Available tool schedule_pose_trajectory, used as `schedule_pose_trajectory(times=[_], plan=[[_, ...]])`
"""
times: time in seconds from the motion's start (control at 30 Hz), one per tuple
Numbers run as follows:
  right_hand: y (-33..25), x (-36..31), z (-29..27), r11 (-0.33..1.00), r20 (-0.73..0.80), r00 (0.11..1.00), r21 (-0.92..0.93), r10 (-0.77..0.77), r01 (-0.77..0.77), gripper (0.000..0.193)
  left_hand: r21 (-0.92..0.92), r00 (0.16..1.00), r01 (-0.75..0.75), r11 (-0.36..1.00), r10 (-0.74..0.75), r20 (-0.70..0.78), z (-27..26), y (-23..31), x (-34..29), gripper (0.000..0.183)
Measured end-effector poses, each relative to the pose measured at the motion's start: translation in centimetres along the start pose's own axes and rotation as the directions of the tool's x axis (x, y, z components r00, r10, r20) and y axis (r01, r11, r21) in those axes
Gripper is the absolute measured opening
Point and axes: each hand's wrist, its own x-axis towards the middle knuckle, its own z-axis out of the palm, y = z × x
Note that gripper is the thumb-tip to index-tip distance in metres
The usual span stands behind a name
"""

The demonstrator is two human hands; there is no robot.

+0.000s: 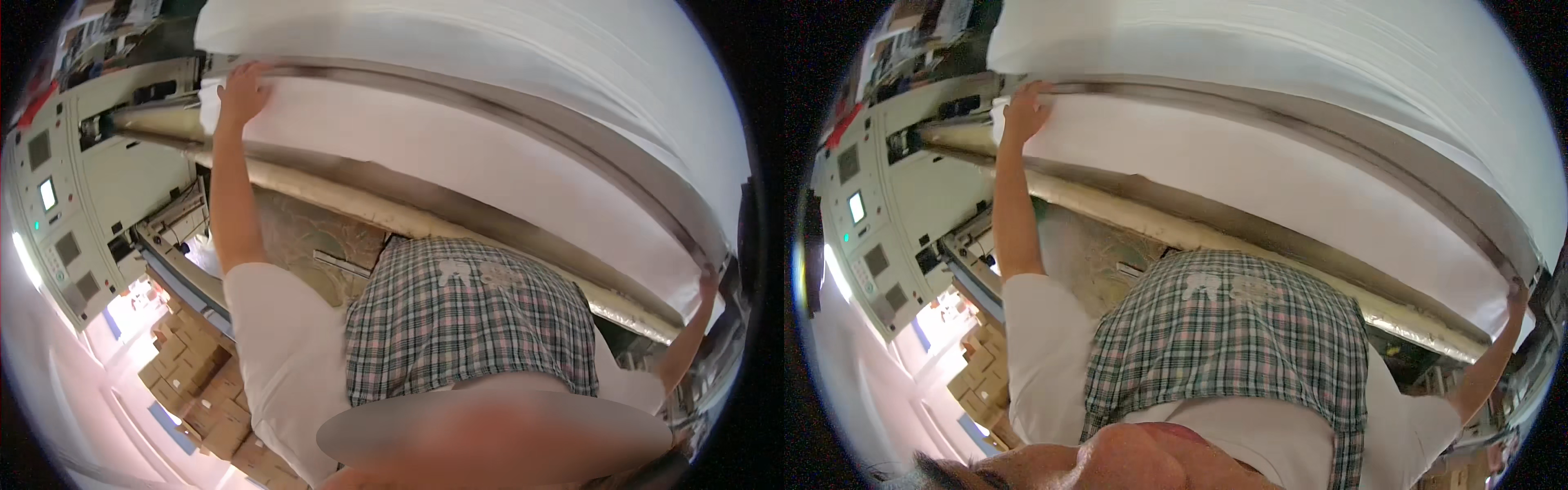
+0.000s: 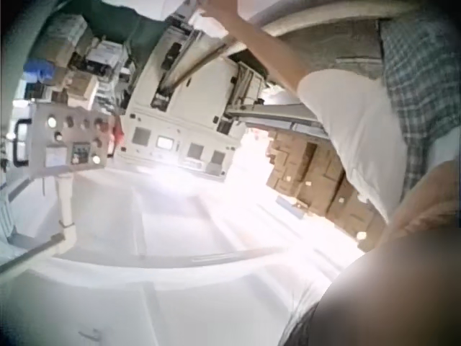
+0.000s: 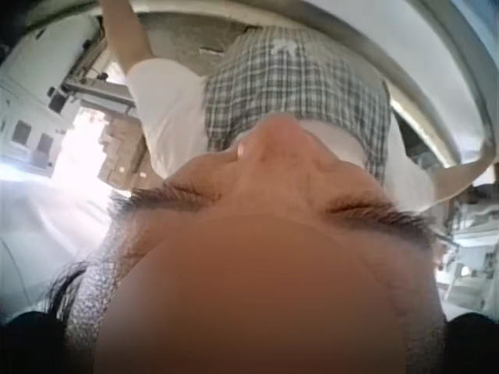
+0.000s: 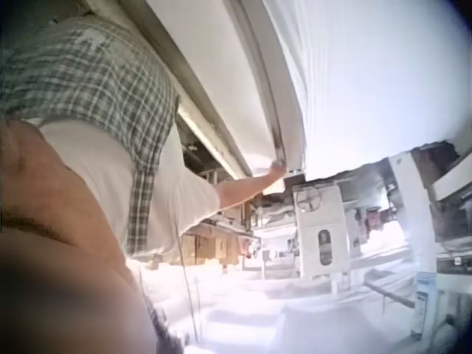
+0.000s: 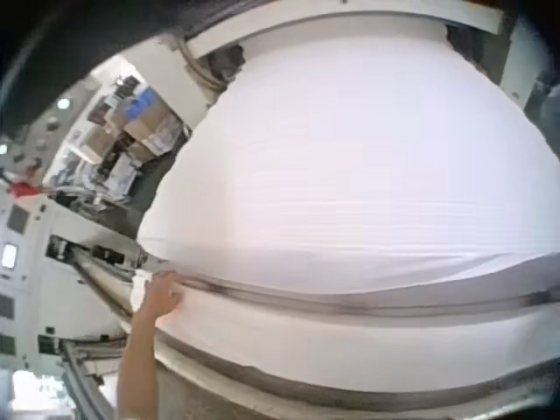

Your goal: The recorder is feeding sheets of white material into a cutting machine and handling the processed rolls.

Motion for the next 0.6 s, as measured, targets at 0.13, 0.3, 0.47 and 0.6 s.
schedule_pose_trajectory(times=[0.13, 0.3, 0.47, 0.6], plan=[[-9.2, 0.5, -5.3, 0.951, -0.547, 0.824, 0.306, 0.145, 0.035, 0.03, -0.477, 0.845, 0.157, 0.865, -0.368, -0.389, -1.1, -2.5, -5.7, 0.025], [-33.4, 0.5, -17.4, 0.589, -0.553, 0.818, 0.717, 0.156, 0.373, 0.027, -0.979, 0.676, 0.114, 0.166, -0.736, -0.046, 2.6, -3.2, -9.6, 0.031], [-54.9, -0.6, -26.9, 0.176, -0.59, 0.757, 0.743, -0.281, 0.645, 0.025, -0.885, 0.773, -0.004, -0.466, -0.563, 0.293, 5.5, 1.3, -7.1, 0.042], [-70.3, -2.9, -31.4, 0.046, -0.635, 0.512, 0.601, -0.579, 0.798, 0.03, -0.853, 0.803, 0.048, -0.52, -0.488, 0.343, 4.3, 4.1, -5.3, 0.043]])
